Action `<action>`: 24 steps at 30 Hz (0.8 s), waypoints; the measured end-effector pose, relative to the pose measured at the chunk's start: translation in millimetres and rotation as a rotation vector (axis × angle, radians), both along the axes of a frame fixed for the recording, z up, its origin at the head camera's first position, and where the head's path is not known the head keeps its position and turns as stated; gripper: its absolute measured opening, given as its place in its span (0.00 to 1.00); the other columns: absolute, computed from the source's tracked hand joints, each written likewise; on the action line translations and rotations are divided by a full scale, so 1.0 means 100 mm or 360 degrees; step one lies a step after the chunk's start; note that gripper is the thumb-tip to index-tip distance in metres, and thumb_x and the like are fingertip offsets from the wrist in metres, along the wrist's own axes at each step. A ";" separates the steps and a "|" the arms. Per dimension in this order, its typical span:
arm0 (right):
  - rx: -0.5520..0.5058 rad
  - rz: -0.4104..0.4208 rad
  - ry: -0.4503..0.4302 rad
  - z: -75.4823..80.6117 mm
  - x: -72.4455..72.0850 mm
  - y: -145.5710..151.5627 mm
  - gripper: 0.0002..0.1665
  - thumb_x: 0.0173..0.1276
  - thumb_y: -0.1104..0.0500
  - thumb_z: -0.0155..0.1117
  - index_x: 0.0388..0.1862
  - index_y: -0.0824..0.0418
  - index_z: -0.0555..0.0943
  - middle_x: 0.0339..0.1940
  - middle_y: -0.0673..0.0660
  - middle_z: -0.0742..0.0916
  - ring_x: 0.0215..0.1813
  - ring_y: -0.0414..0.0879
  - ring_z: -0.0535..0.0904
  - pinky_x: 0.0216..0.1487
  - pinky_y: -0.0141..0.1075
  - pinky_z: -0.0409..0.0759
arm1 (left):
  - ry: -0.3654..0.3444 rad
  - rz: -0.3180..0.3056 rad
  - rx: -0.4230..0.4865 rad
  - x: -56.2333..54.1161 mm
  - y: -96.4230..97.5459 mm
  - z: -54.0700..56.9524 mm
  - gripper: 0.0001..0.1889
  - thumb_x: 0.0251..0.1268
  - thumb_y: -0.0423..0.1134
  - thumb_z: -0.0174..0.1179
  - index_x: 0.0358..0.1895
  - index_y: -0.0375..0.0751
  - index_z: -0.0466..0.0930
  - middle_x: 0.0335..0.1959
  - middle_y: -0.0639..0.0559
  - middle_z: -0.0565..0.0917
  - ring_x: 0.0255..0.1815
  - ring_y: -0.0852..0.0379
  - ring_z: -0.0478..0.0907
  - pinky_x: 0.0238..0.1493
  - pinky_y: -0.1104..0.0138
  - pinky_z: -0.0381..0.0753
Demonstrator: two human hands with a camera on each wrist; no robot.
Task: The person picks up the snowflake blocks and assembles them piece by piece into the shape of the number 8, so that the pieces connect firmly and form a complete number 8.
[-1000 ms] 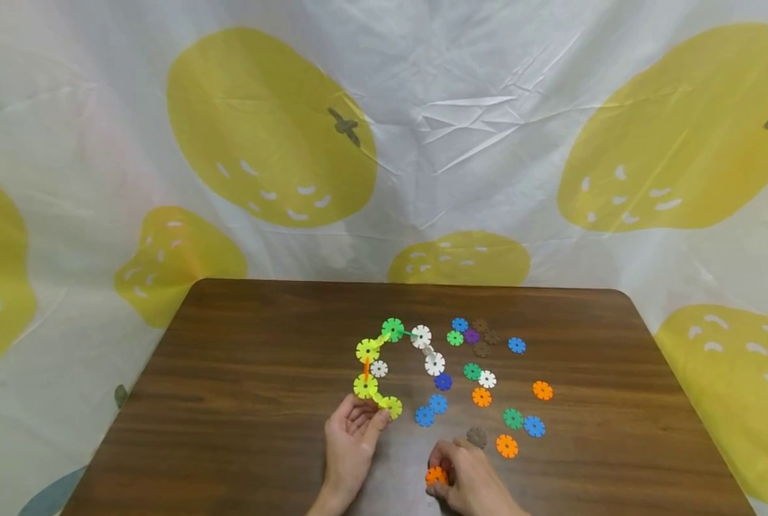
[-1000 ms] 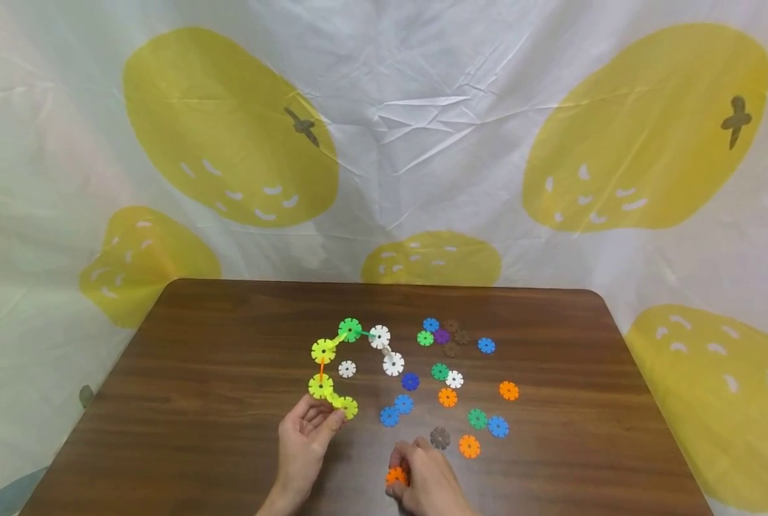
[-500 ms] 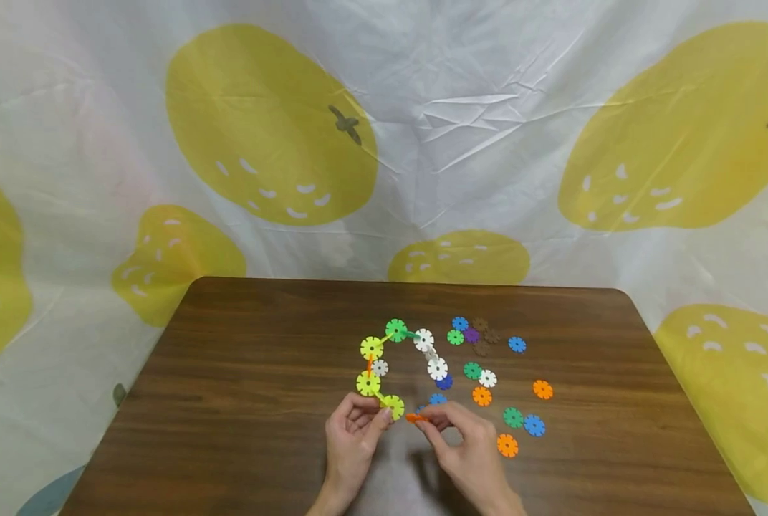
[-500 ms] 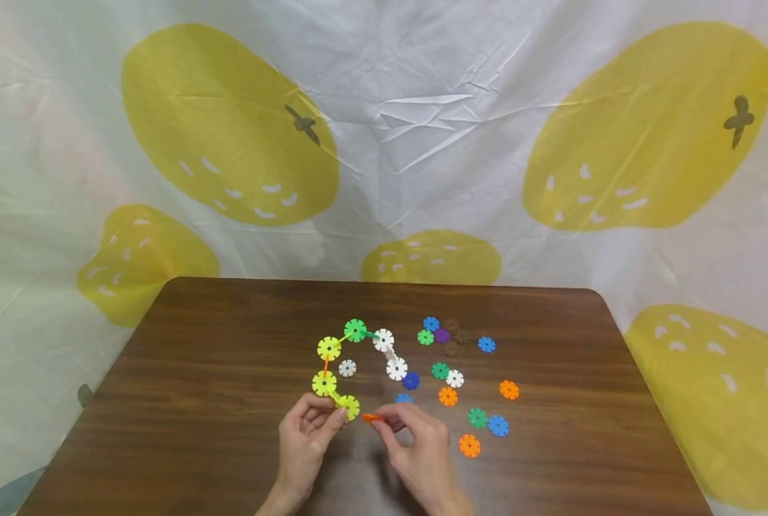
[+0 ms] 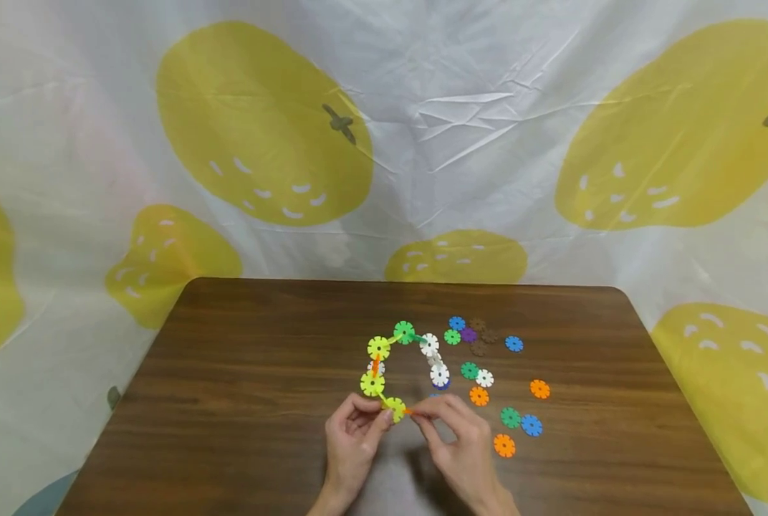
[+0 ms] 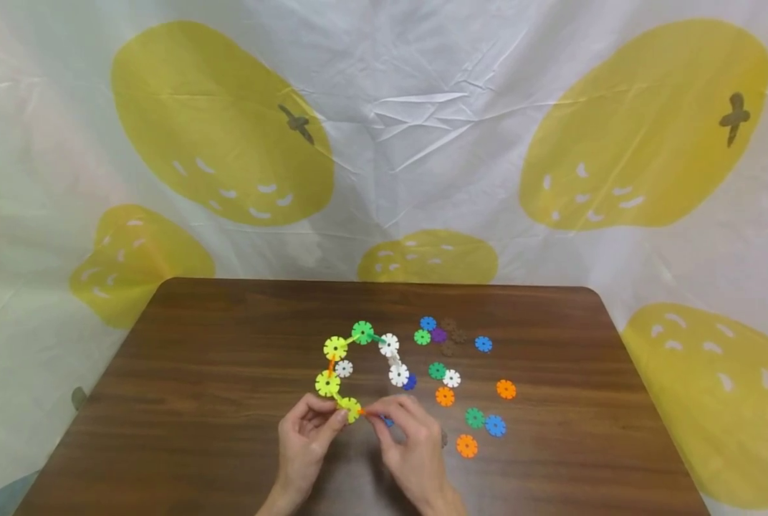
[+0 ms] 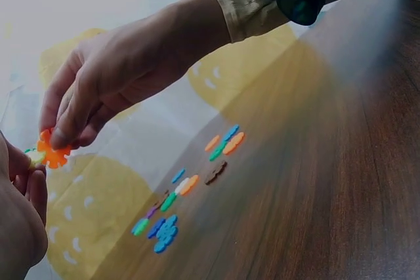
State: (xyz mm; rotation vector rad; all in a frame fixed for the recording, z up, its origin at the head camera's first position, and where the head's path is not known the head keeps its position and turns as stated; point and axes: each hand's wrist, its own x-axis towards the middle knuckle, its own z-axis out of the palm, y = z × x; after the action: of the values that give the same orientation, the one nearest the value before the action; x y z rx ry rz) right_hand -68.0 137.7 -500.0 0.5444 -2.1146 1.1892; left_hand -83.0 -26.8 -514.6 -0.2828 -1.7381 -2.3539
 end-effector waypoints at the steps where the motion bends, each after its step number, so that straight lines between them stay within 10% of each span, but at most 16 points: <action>1: 0.0005 0.0013 0.0028 -0.01 -0.01 0.00 0.18 0.52 0.75 0.76 0.38 0.58 0.88 0.35 0.52 0.90 0.37 0.43 0.85 0.47 0.22 0.82 | -0.0007 0.0003 -0.0013 0.00 0.00 0.00 0.08 0.53 0.14 0.64 0.34 0.16 0.75 0.32 0.45 0.86 0.31 0.63 0.85 0.33 0.72 0.87; 11: 0.0049 0.0055 0.0252 -0.07 -0.04 0.02 0.13 0.52 0.71 0.75 0.37 0.60 0.90 0.33 0.53 0.91 0.34 0.44 0.85 0.42 0.24 0.83 | 0.0081 0.0027 -0.0040 0.02 0.01 0.02 0.08 0.51 0.13 0.65 0.31 0.16 0.75 0.30 0.21 0.82 0.29 0.66 0.84 0.31 0.74 0.86; 24: -0.0046 0.0092 0.0238 -0.13 -0.04 0.02 0.21 0.44 0.76 0.76 0.39 0.62 0.88 0.35 0.56 0.90 0.38 0.45 0.83 0.47 0.23 0.81 | 0.0092 0.0009 -0.0057 0.02 0.01 0.02 0.08 0.53 0.15 0.65 0.33 0.17 0.75 0.31 0.25 0.83 0.30 0.66 0.85 0.32 0.73 0.87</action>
State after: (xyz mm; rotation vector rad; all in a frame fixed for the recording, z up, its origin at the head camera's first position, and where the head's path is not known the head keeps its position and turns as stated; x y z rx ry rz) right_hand -72.3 139.8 -512.5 0.6644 -1.9642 1.1717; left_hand -81.0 -25.4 -512.3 -0.3476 -1.7533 -2.2890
